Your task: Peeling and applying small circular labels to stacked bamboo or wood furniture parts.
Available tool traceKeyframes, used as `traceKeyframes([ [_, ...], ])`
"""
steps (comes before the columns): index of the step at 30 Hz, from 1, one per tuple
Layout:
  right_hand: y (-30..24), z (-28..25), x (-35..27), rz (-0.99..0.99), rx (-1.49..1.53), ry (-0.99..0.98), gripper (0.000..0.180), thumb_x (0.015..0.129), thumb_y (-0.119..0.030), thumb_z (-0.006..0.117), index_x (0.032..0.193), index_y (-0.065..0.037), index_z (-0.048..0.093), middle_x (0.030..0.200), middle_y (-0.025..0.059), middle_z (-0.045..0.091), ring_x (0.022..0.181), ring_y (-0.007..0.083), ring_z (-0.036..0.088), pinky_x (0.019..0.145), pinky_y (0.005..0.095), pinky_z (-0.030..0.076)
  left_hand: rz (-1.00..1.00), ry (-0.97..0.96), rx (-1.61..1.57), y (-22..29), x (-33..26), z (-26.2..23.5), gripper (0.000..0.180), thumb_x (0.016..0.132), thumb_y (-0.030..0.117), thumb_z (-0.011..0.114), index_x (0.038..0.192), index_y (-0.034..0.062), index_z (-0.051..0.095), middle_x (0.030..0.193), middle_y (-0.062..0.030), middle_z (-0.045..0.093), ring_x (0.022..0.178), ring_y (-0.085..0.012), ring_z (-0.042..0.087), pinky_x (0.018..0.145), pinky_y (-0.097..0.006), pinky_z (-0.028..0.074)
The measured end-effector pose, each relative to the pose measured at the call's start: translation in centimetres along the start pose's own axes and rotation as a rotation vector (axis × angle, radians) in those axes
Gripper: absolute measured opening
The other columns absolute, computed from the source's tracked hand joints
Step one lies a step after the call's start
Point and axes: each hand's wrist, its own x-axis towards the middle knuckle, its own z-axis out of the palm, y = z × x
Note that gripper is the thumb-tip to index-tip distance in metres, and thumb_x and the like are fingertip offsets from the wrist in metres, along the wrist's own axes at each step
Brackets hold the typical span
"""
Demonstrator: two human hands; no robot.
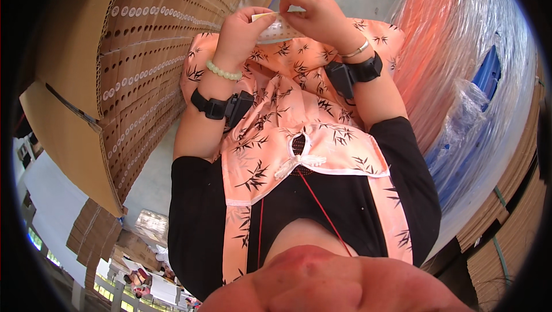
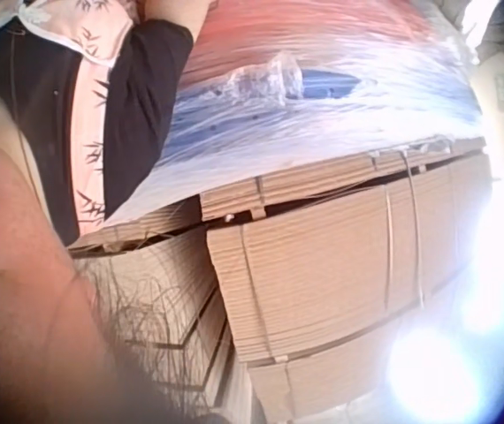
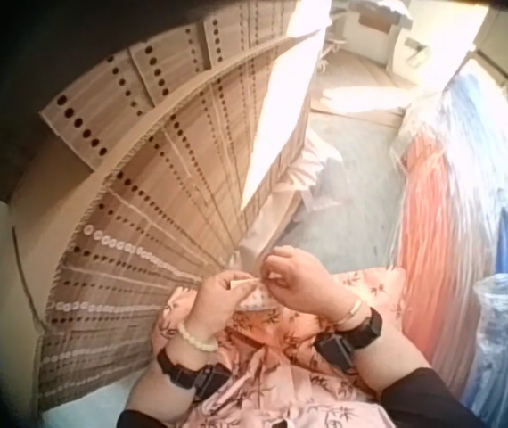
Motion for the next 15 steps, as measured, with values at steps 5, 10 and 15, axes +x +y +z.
traceKeyframes([
  [5,-0.1,0.2,-0.2,0.004,-0.007,-0.027,0.006,0.076,-0.010,0.065,0.081,-0.008,0.063,0.079,0.0084,0.060,0.073,0.0304,0.060,0.063,0.0393,0.049,-0.096,0.026,-0.071,0.2,-0.2,0.3,0.017,0.091,0.009,0.065,0.105,-0.0013,0.066,0.096,-0.0050,0.068,0.084,-0.0089,0.064,0.075,-0.022,0.052],
  [10,-0.1,0.6,-0.3,0.020,-0.004,-0.014,0.008,0.076,-0.010,0.065,0.083,-0.008,0.063,0.078,0.0089,0.060,0.072,0.0306,0.060,0.063,0.0393,0.049,0.033,0.063,-0.174,-0.3,0.0,0.9,0.014,0.090,0.013,0.067,0.097,0.0006,0.068,0.086,-0.0001,0.066,0.073,-0.0045,0.060,0.063,-0.020,0.048],
  [15,0.1,0.7,-0.3,0.056,0.106,0.009,0.010,0.076,-0.012,0.066,0.085,-0.007,0.063,0.081,0.0104,0.063,0.075,0.0313,0.061,0.065,0.0395,0.050,0.077,0.044,0.105,-0.1,-0.4,1.0,0.014,0.092,0.010,0.064,0.102,0.0010,0.065,0.092,-0.0017,0.067,0.082,-0.0056,0.061,0.071,-0.021,0.050],
])
